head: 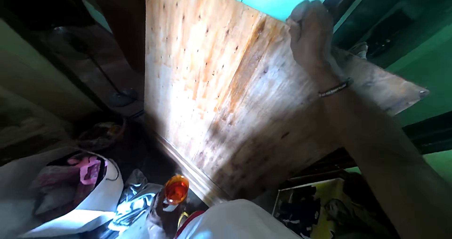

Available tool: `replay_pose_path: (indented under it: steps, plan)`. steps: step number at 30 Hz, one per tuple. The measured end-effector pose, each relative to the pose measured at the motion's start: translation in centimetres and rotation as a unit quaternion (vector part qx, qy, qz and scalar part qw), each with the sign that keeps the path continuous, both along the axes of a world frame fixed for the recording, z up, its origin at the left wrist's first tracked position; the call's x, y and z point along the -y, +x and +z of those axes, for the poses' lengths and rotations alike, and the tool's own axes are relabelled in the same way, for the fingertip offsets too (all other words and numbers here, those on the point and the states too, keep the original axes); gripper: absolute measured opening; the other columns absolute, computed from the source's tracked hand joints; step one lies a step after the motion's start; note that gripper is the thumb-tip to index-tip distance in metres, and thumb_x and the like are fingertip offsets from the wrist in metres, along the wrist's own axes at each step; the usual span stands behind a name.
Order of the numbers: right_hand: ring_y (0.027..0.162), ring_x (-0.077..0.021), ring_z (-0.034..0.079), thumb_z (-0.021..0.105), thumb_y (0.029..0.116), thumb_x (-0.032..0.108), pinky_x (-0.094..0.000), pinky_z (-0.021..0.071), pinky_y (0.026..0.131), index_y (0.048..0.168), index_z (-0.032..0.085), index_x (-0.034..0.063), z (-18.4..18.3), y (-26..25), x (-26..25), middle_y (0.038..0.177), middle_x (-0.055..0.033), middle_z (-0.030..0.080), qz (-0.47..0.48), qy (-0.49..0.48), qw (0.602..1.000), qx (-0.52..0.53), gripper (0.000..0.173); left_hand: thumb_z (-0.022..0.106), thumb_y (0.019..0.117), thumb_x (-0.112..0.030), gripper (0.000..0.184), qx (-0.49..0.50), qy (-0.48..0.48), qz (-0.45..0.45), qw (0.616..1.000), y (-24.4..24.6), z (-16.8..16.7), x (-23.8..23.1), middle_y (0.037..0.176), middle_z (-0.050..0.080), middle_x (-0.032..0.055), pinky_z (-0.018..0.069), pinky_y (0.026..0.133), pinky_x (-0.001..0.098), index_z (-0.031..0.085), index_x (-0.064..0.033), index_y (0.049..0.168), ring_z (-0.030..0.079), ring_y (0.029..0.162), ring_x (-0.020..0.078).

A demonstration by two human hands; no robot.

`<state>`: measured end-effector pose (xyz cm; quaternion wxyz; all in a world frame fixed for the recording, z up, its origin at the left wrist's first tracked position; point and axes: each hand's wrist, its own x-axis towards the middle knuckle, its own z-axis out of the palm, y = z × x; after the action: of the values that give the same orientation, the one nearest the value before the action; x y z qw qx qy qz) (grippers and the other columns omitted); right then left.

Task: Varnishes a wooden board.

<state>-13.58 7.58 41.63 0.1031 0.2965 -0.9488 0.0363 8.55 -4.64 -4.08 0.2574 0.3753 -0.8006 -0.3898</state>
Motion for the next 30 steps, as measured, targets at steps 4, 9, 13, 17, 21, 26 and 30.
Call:
replay_pose_path:
  steps: [4,9,13,17,21,26,30]
  plan:
    - [0.129,-0.0466,0.055,0.054,0.1029,0.003,-0.0559,0.0478,0.106,0.14,0.053,-0.002,-17.1,-9.8,-4.2,0.142,-0.0305,0.05,0.157,0.053,0.985,-0.049,0.037,0.087,0.0678,-0.055,0.09,-0.041,-0.03,-0.015,0.999,-1.7,0.9,-0.3,0.122,0.068,0.0226,0.0594,0.084,0.0436,0.062,0.0006,0.135,0.07,0.102,0.0283]
    - [0.103,-0.0421,0.068,0.059,0.101,0.012,-0.0583,0.0566,0.086,0.118,0.069,0.0033,-38.5,-14.0,-0.7,0.114,-0.0226,0.067,0.179,0.034,0.98,0.081,0.022,0.089,0.0714,-0.052,0.084,-0.072,-0.008,-0.057,0.996,-3.7,3.0,0.1,0.124,0.068,0.0132,0.057,0.091,0.0412,0.062,-0.0071,0.137,0.068,0.106,0.0205]
    - [0.093,-0.0276,0.072,0.062,0.1018,0.027,-0.0492,0.0583,0.088,0.115,0.07,0.0001,-34.6,-11.3,-0.3,0.103,-0.0168,0.073,0.193,-0.171,0.955,0.147,0.031,0.095,0.0684,-0.041,0.084,-0.104,-0.004,-0.089,0.991,-4.9,4.4,0.3,0.133,0.064,0.0064,0.0577,0.092,0.0364,0.061,-0.0138,0.14,0.066,0.11,0.015]
    - [0.068,-0.0018,0.065,0.064,0.1019,0.016,-0.019,0.0576,0.061,0.116,0.066,0.0048,-23.8,-5.4,-1.6,0.09,0.0004,0.069,0.259,-0.358,0.877,0.191,0.018,0.094,0.0685,-0.039,0.085,-0.133,-0.017,-0.128,0.983,-6.3,5.7,0.2,0.134,0.063,0.0068,0.0569,0.087,0.0327,0.06,-0.0131,0.141,0.066,0.107,0.0133]
    - [0.07,-0.0066,0.067,0.062,0.1007,0.008,-0.0229,0.0603,0.06,0.116,0.064,0.0006,-23.2,-1.9,-2.4,0.091,-0.0009,0.069,0.329,-0.414,0.813,0.244,0.017,0.096,0.0672,-0.036,0.086,-0.146,-0.025,-0.155,0.977,-7.1,7.2,-0.1,0.136,0.063,0.0072,0.0564,0.09,0.0323,0.06,-0.0121,0.142,0.066,0.11,0.0136]
    - [0.065,-0.0019,0.062,0.066,0.0988,0.008,-0.0169,0.0536,0.057,0.113,0.067,0.0021,-26.8,-0.4,-2.3,0.086,-0.0001,0.069,0.293,-0.377,0.839,0.259,0.015,0.095,0.0681,-0.035,0.085,-0.161,-0.035,-0.176,0.971,-7.8,8.6,-0.4,0.139,0.061,0.0067,0.0554,0.093,0.0312,0.059,-0.0113,0.142,0.064,0.115,0.0138]
    - [0.065,-0.0011,0.061,0.066,0.0992,0.009,-0.0162,0.0524,0.056,0.113,0.067,0.004,-27.4,-0.5,-2.8,0.086,0.0004,0.068,0.263,-0.359,0.856,0.262,0.015,0.093,0.0697,-0.036,0.084,-0.142,-0.041,-0.187,0.971,-8.3,9.2,-0.4,0.14,0.061,0.0063,0.0549,0.095,0.032,0.059,-0.0123,0.142,0.062,0.12,0.0146]
